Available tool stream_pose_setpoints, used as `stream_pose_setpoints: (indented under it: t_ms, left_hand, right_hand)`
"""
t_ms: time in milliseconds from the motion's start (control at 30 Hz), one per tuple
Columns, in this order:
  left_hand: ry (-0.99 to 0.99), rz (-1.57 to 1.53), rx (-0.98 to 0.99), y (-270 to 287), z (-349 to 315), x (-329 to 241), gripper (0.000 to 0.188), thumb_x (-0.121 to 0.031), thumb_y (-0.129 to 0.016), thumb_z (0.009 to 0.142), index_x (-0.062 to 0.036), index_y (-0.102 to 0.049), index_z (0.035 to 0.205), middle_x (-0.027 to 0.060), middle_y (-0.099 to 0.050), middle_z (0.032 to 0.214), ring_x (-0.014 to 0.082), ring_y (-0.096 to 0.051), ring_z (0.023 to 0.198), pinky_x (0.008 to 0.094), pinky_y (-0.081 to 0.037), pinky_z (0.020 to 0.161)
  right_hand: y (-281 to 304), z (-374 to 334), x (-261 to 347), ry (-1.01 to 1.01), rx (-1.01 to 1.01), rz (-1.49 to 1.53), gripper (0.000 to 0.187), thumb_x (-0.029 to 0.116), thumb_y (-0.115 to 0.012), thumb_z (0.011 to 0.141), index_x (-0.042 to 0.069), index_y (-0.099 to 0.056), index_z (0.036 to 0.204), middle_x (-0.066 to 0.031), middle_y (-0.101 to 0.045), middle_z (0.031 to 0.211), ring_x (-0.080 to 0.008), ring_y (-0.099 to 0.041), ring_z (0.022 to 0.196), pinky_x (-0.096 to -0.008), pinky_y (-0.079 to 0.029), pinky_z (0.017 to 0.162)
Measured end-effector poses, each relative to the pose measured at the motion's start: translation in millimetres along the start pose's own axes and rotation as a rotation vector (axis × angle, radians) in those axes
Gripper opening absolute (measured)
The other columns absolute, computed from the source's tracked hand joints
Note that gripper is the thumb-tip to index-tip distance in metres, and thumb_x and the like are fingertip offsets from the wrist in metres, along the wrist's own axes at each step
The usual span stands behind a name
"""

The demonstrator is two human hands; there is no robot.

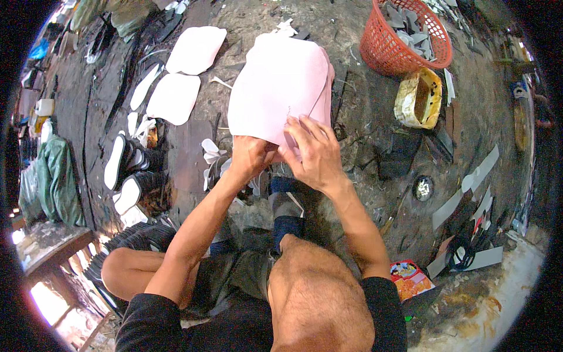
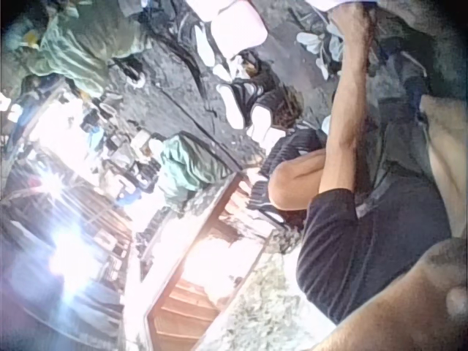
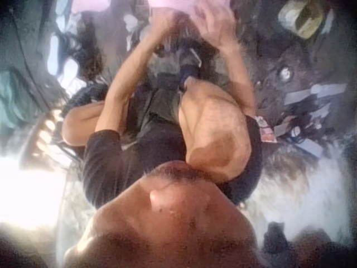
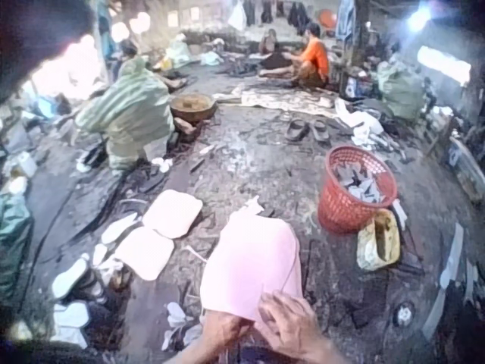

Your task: The person sits on the ground and uses a knife to trim the edges of white and pink shoe insoles. They repeatedly pick up an insole, cut along the edges, and place the trimmed pieces aside.

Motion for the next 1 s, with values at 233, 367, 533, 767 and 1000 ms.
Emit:
stream_pose_setpoints:
  t_ms: [233, 367, 533, 767, 1000]
  left_hand:
    - [-0.050, 0.152, -0.013, 1, 7, -5, 0.044, -0.024, -0.072, 0.082, -0.0263, -0.068, 0.126, 0.0030, -0.057, 0.095, 0.0245, -0.053, 0.092, 0.0416, -0.041, 0.078]
    - [-0.067, 0.171, -0.029, 1, 8, -5, 0.044, -0.023, -0.073, 0.080, -0.0228, -0.068, 0.124, 0.0041, -0.054, 0.094, 0.0249, -0.052, 0.089, 0.0412, -0.042, 0.078]
    - [-0.113, 0.136, -0.156, -1, 8, -1, 0.040, -0.023, -0.073, 0.079, -0.0217, -0.071, 0.119, 0.0064, -0.057, 0.102, 0.0272, -0.054, 0.096, 0.0431, -0.042, 0.083]
    - [-0.062, 0.147, -0.124, -1, 6, -4, 0.036, -0.022, -0.075, 0.076, -0.0174, -0.073, 0.111, 0.0066, -0.062, 0.107, 0.0290, -0.056, 0.101, 0.0451, -0.042, 0.087]
    - [-0.017, 0.144, -0.219, -15, -14, -10, 0.035, -0.023, -0.076, 0.077, -0.0192, -0.073, 0.112, 0.0047, -0.062, 0.098, 0.0268, -0.056, 0.093, 0.0445, -0.041, 0.081]
  right_hand:
    - [23, 39, -27, -0.138, -0.002, -0.071, 0.017, 0.012, -0.062, 0.088, 0.007, -0.066, 0.103, -0.0117, -0.072, 0.089, -0.0310, -0.069, 0.076, -0.0411, -0.055, 0.067]
    - [32, 39, -34, -0.175, -0.028, 0.020, 0.015, 0.010, -0.062, 0.088, 0.005, -0.065, 0.102, -0.0144, -0.070, 0.083, -0.0322, -0.069, 0.073, -0.0426, -0.055, 0.069]
    - [4, 14, -22, -0.019, 0.041, -0.034, 0.017, 0.007, -0.064, 0.085, 0.004, -0.064, 0.102, -0.0152, -0.070, 0.084, -0.0324, -0.069, 0.074, -0.0430, -0.055, 0.069]
    - [6, 14, -22, -0.098, 0.038, -0.020, 0.020, 0.005, -0.063, 0.084, 0.003, -0.066, 0.104, -0.0158, -0.070, 0.086, -0.0336, -0.069, 0.077, -0.0424, -0.055, 0.070]
    - [-6, 25, -33, -0.146, 0.177, 0.049, 0.024, 0.015, -0.054, 0.091, 0.002, -0.069, 0.103, -0.0191, -0.064, 0.092, -0.0369, -0.062, 0.093, -0.0487, -0.050, 0.087]
Point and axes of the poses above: each hand's wrist, its own z-axis towards the middle knuckle, its own y-axis out of the back of the hand, x = y × z, the point moved 1 cm from there along z, towards the middle knuckle
